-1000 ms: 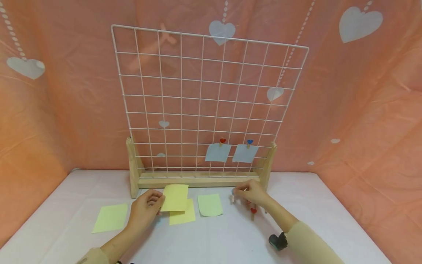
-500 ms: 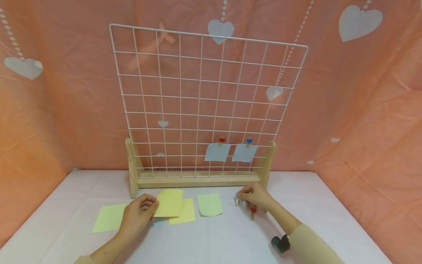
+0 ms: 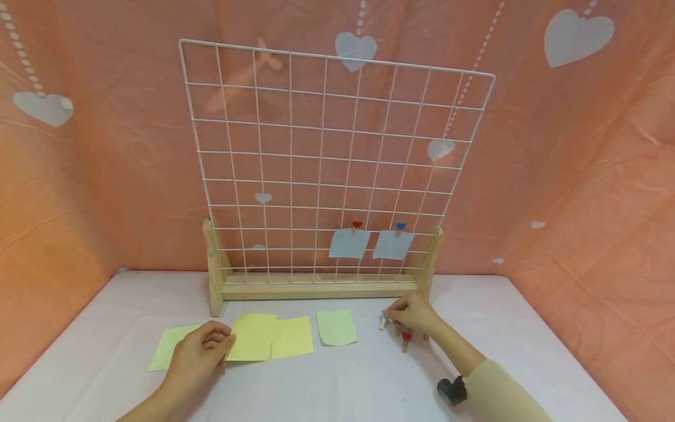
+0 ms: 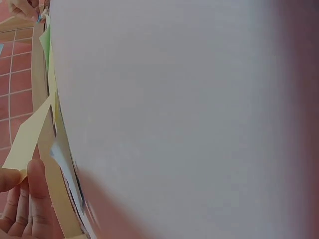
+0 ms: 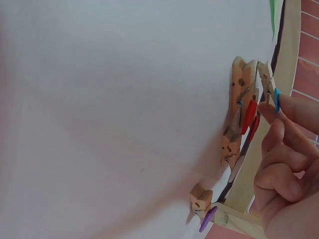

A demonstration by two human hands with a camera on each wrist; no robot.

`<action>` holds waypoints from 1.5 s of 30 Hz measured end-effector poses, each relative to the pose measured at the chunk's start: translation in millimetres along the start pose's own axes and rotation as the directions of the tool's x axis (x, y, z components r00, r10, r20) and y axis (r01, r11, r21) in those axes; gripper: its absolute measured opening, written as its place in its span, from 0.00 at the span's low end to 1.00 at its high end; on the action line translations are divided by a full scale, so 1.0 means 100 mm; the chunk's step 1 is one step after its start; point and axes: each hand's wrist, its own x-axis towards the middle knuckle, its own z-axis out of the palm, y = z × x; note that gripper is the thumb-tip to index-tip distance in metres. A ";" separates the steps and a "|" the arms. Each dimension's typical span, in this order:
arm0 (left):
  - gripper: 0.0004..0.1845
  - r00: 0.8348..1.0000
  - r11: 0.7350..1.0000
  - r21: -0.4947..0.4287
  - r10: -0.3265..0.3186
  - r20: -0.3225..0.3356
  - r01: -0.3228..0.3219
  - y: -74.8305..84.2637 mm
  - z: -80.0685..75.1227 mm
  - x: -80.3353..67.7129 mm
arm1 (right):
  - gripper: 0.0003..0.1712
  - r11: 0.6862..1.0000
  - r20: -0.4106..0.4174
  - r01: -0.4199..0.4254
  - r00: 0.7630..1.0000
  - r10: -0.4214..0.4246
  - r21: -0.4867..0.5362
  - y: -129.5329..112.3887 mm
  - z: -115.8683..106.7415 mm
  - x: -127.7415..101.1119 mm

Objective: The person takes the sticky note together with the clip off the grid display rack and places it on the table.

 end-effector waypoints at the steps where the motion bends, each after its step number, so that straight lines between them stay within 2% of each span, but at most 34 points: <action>1: 0.09 1.000 1.000 -0.001 -0.010 0.006 0.010 -0.01 -0.01 -0.01 | 0.10 1.000 0.000 0.002 1.000 -0.002 -0.004 0.00 0.00 0.00; 9: 0.10 0.997 0.998 -0.019 -0.060 0.039 0.061 -0.04 -0.08 -0.06 | 0.09 0.998 -0.016 0.030 0.999 -0.031 -0.049 0.03 0.00 0.00; 15: 0.10 0.995 0.996 -0.030 -0.081 0.058 0.083 -0.10 -0.16 -0.07 | 0.08 0.998 -0.033 -0.007 0.999 0.006 -0.054 0.02 0.01 -0.01; 24: 0.14 0.984 0.990 0.066 -0.132 0.116 0.125 -0.21 -0.40 -0.10 | 0.09 0.998 -0.052 -0.008 0.999 0.005 -0.059 -0.01 -0.01 -0.01; 29: 0.16 0.974 0.983 0.076 -0.174 0.146 0.165 -0.26 -0.52 -0.10 | 0.08 0.997 -0.053 -0.032 0.998 0.028 -0.069 -0.02 -0.02 -0.02; 35: 0.18 0.969 0.976 0.095 -0.206 0.136 0.195 -0.32 -0.64 -0.08 | 0.08 0.997 -0.049 -0.039 0.998 0.035 -0.069 -0.03 -0.02 0.00; 45: 0.17 0.957 0.972 0.119 -0.220 0.187 0.200 -0.40 -0.85 -0.09 | 0.07 0.996 -0.057 -0.030 0.998 0.025 -0.089 -0.03 -0.03 0.02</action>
